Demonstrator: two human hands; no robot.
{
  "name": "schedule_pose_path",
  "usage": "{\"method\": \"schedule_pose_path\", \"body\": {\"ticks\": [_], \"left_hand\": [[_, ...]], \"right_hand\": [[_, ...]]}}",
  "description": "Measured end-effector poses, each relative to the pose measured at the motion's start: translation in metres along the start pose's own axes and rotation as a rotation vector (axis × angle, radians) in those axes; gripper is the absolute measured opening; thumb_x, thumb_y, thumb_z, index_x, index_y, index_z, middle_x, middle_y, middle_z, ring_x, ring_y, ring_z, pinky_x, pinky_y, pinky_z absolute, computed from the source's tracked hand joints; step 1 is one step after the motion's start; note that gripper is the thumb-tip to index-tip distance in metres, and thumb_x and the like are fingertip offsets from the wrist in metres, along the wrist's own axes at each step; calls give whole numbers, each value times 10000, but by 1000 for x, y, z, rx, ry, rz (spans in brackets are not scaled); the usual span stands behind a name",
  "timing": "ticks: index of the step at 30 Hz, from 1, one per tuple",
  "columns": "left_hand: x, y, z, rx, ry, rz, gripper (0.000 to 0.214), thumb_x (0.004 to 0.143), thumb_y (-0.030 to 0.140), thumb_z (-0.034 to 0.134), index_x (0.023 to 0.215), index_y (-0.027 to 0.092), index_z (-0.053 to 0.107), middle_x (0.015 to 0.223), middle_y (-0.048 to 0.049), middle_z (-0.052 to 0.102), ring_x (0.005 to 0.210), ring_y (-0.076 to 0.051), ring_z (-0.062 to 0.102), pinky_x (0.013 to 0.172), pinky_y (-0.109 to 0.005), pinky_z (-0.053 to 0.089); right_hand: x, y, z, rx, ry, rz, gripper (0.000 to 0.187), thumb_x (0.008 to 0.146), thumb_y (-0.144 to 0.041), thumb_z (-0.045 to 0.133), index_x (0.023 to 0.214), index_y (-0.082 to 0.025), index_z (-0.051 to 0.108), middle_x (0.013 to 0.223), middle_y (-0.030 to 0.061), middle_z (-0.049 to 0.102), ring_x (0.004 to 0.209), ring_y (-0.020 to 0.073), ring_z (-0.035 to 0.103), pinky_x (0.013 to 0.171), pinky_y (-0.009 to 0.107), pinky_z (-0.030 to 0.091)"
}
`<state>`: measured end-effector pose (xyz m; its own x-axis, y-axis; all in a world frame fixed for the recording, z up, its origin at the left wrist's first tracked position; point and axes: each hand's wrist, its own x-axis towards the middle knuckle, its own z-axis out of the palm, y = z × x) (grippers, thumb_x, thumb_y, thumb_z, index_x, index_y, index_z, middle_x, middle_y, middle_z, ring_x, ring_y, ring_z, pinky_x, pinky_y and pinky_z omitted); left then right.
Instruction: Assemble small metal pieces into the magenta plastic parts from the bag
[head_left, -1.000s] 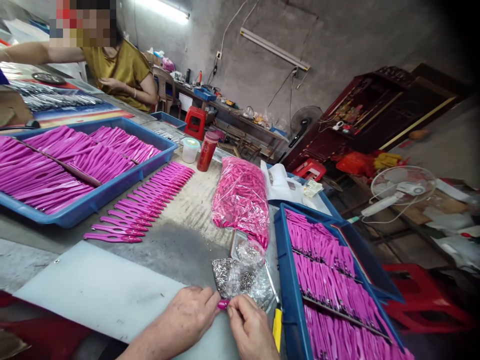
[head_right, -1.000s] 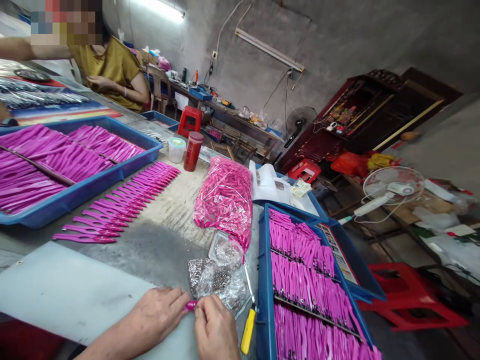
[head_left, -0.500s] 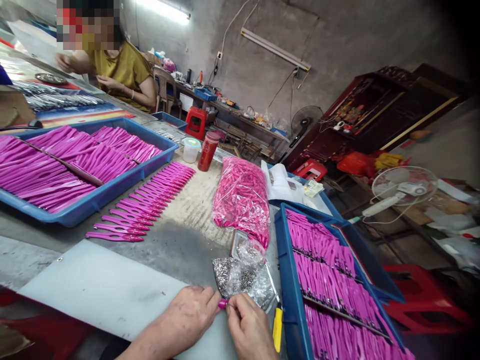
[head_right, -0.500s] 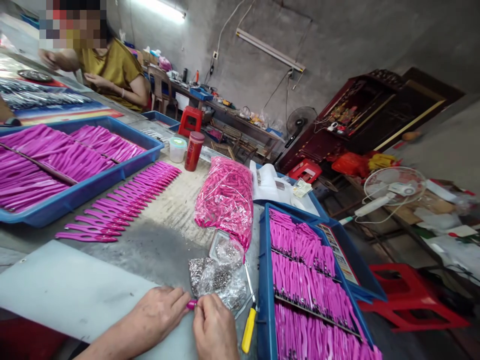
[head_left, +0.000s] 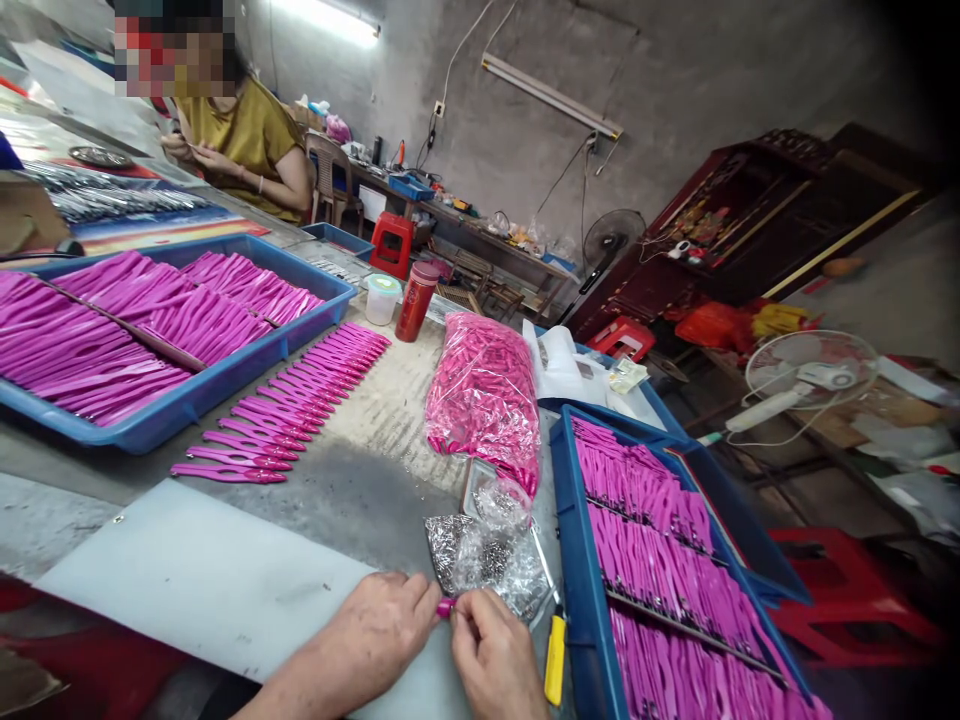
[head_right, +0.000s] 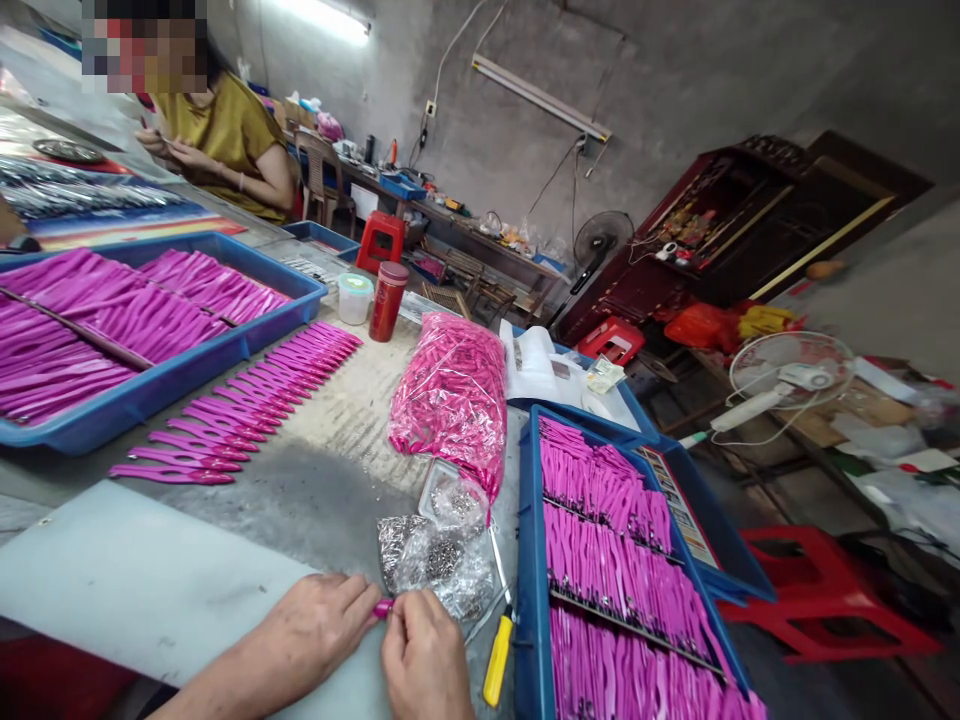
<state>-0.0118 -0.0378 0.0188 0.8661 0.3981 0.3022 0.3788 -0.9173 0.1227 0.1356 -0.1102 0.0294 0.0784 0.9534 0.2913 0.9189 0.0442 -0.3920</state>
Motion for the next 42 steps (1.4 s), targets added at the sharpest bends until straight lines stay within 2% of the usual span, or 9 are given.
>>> {"method": "schedule_pose_path", "body": {"ticks": [12,24,32,37,42], "left_hand": [[1,1,-3,-3,-64,9,77,857,114,448,823,180,468,707,-3,560,570,-189,552,486,-294,414],[0,1,-3,9,-72,5,111,863,104,412,811,181,475,691,-5,554,561,-186,546,482,-297,404],[0,1,-2,16,-99,4,104,859,109,421,818,180,486,707,-10,562,577,-178,550,495,-285,398],[0,1,0,4,-74,9,103,858,110,426,813,180,486,702,-8,567,567,-177,551,494,-289,402],[1,0,-1,-9,-34,0,104,867,123,423,804,185,478,685,-2,568,546,-180,550,478,-289,403]], "right_hand": [[-1,-3,3,36,-5,115,231,775,-135,358,582,-217,455,546,-7,538,517,136,538,513,229,362],[0,-6,-2,62,-22,54,244,795,-131,344,598,-210,466,568,-6,531,537,126,533,531,214,374],[1,-5,2,70,-24,81,245,785,-138,349,575,-215,448,553,-15,533,528,121,530,524,212,355],[-1,-2,3,47,12,134,296,853,-273,395,565,-221,435,526,-33,509,479,114,486,491,210,339],[-2,-1,1,92,26,162,404,893,-424,346,563,-215,449,530,-27,510,486,115,477,496,206,346]]}}
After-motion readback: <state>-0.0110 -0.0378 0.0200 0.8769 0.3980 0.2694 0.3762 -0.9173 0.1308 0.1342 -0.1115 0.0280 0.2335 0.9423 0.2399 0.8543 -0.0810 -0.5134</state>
